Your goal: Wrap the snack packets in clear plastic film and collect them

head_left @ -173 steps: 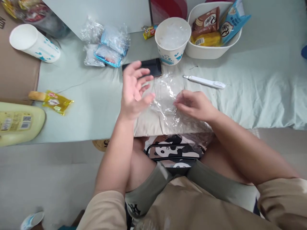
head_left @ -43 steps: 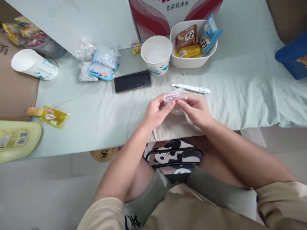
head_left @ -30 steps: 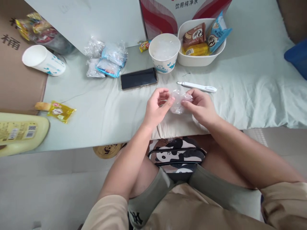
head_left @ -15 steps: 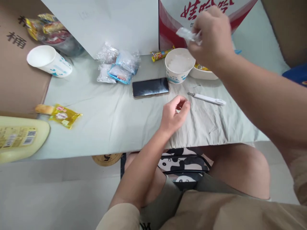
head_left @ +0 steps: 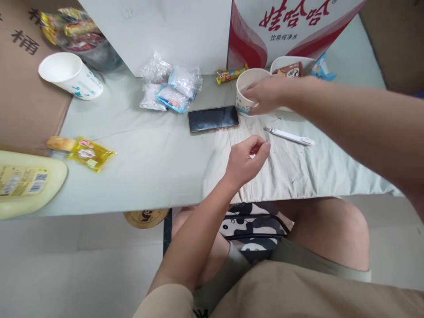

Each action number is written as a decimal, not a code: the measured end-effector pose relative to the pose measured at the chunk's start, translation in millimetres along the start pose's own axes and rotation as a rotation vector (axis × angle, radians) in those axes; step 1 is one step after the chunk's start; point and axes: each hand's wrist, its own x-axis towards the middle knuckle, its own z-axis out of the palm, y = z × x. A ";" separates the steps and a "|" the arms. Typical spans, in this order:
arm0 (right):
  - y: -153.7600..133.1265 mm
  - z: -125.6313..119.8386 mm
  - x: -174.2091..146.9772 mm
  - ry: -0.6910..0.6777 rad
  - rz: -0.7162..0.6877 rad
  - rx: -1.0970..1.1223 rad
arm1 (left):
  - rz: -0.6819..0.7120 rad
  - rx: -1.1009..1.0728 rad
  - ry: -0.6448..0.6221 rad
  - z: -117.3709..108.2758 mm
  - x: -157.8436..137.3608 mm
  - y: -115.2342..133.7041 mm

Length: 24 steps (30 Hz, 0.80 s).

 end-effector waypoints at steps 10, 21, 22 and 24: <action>-61.6 -53.4 -119.2 -0.153 -0.114 -1.051 | -0.039 0.073 -0.042 5.3 -0.3 3.9; 52.6 -185.8 -151.5 0.097 0.322 -1.281 | -0.044 0.228 -0.091 18.2 4.4 1.1; 55.5 -183.4 -151.4 0.151 0.315 -1.262 | -0.038 0.245 -0.089 19.5 5.3 0.0; 55.8 -174.1 -158.8 0.295 0.283 -1.231 | -0.036 0.271 -0.082 21.4 6.8 -1.8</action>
